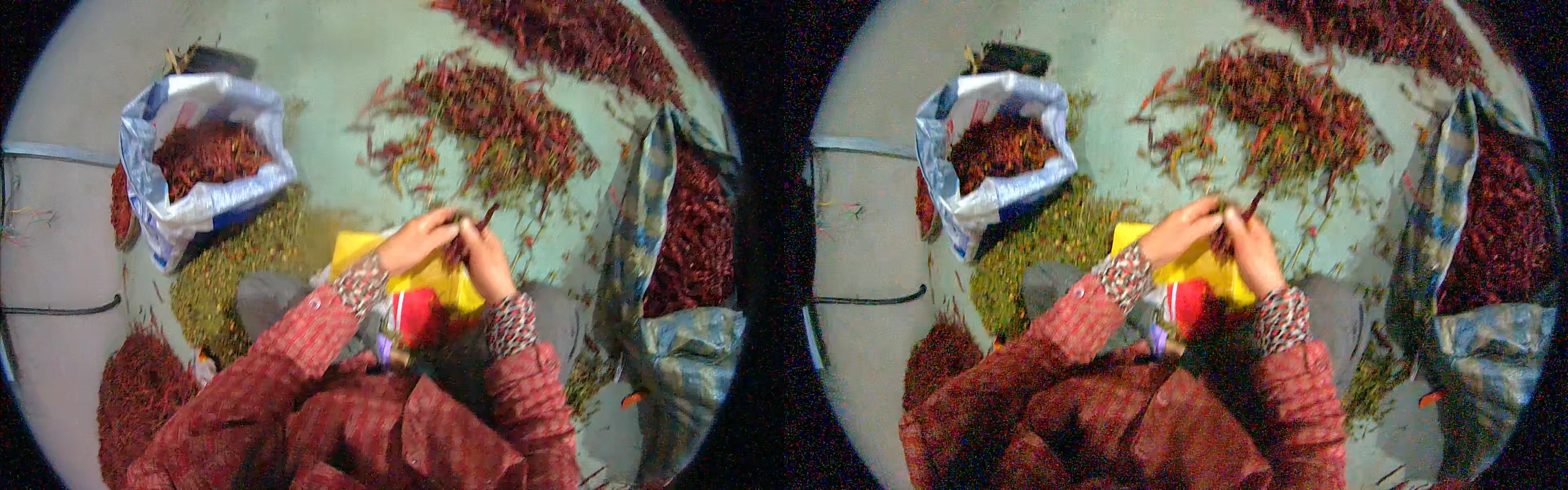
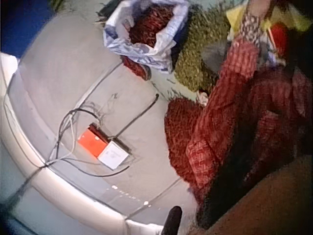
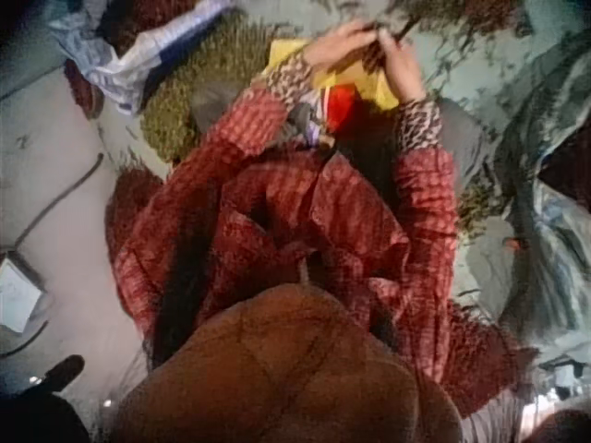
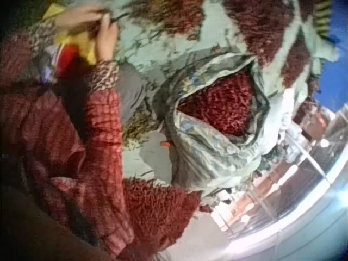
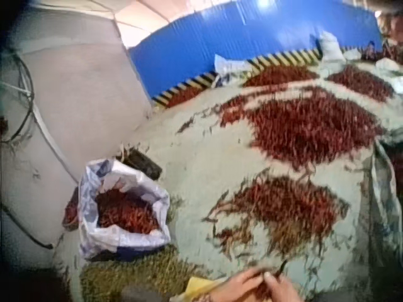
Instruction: The person sits on the floor and manually removes stems from dried red chili peppers. They pick up peppers from a large pile, detach the stems by hand, and place the cleaned peppers into a nearby bag while discarding the stems.
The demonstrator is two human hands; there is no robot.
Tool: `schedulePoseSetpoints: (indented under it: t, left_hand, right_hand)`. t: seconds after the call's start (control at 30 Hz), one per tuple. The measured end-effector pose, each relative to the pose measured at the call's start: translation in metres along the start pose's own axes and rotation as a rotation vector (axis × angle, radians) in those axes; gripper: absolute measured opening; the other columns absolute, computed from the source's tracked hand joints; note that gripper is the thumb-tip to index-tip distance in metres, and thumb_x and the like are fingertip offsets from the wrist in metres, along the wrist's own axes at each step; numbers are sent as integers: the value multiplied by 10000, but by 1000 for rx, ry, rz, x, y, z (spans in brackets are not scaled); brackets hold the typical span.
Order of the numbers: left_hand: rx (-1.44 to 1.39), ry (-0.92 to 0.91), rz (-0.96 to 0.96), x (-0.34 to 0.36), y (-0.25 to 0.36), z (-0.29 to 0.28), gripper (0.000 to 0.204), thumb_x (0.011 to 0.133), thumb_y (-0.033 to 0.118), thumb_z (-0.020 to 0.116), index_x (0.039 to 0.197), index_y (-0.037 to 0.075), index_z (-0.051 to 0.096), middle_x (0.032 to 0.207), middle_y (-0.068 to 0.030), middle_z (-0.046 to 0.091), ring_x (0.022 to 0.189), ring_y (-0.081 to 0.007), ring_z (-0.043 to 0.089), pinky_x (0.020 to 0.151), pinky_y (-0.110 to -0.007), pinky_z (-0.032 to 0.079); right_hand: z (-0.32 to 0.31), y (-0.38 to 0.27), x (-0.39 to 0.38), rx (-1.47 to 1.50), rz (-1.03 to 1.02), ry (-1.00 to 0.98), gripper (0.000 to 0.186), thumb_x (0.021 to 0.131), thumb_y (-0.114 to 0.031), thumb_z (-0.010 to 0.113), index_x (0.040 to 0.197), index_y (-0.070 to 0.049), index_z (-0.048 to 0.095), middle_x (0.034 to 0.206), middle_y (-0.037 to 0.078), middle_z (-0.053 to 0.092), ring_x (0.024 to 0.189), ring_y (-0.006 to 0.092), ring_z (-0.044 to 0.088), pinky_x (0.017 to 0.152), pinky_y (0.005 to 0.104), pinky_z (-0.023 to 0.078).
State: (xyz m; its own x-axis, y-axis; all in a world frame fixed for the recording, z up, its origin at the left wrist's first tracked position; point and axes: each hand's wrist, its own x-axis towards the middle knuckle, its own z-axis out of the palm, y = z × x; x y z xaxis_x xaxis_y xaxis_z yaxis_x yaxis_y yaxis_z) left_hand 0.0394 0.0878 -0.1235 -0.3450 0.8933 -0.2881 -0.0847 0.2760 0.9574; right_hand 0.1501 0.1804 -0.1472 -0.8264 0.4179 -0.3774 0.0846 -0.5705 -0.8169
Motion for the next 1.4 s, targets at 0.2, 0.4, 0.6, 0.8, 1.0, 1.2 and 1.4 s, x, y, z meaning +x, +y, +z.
schedulePoseSetpoints:
  t: [0.2, 0.4, 0.6, 0.8, 1.0, 1.2, 1.4]
  left_hand:
    - [449, 165, 240, 2, 6, -23, 206, 790, 173, 518, 891, -1, 560, 864, -107, 550, 838, -210, 530, 739, -293, 411]
    - [275, 288, 106, -6, 12, -7, 142, 809, 139, 491, 836, 8, 538, 702, -44, 521, 657, -110, 492, 599, -241, 412]
    - [207, 384, 198, -9, 16, 1, 144, 825, 136, 481, 824, 7, 544, 667, 9, 509, 630, -60, 458, 576, -219, 401]
    - [234, 436, 136, -18, 16, 7, 155, 811, 148, 487, 831, -2, 516, 708, -102, 532, 674, -150, 515, 609, -275, 416]
    - [-110, 401, 6, -20, 28, 1, 164, 842, 166, 476, 853, 15, 537, 700, 0, 518, 639, -61, 479, 603, -200, 393]
    - [595, 437, 107, 6, -13, -82, 180, 841, 178, 434, 848, 16, 510, 709, -92, 537, 646, -209, 524, 597, -325, 414]
    - [1220, 387, 9, 86, -21, -87, 282, 807, 287, 464, 872, 25, 548, 837, -171, 564, 774, -333, 538, 665, -411, 424]
  right_hand:
    - [8, 0, -5, -164, -21, -102, 221, 863, -270, 454, 873, -54, 499, 665, -26, 483, 576, 54, 448, 507, 208, 381]
    - [8, -2, -11, -212, -54, -81, 206, 853, -211, 482, 952, -31, 493, 636, -24, 466, 526, 50, 433, 473, 206, 378]
    - [13, -15, -15, -241, -63, -44, 160, 839, -185, 492, 869, -37, 544, 640, -34, 472, 534, 47, 421, 480, 200, 362]
    - [4, -5, -6, -365, -56, 27, 162, 825, -204, 516, 855, -49, 556, 642, -32, 494, 524, 44, 437, 458, 202, 367]
    - [16, -24, -12, -154, 29, -90, 190, 820, -236, 519, 814, -46, 532, 595, -42, 458, 496, 47, 438, 455, 195, 367]
    - [-5, -29, -7, 150, -12, 44, 196, 838, -266, 489, 822, -72, 512, 657, 5, 529, 529, 88, 486, 462, 202, 369]
    - [-15, -19, 14, 504, -33, 157, 144, 834, -209, 507, 835, -76, 450, 638, 15, 485, 567, 130, 494, 520, 249, 414]
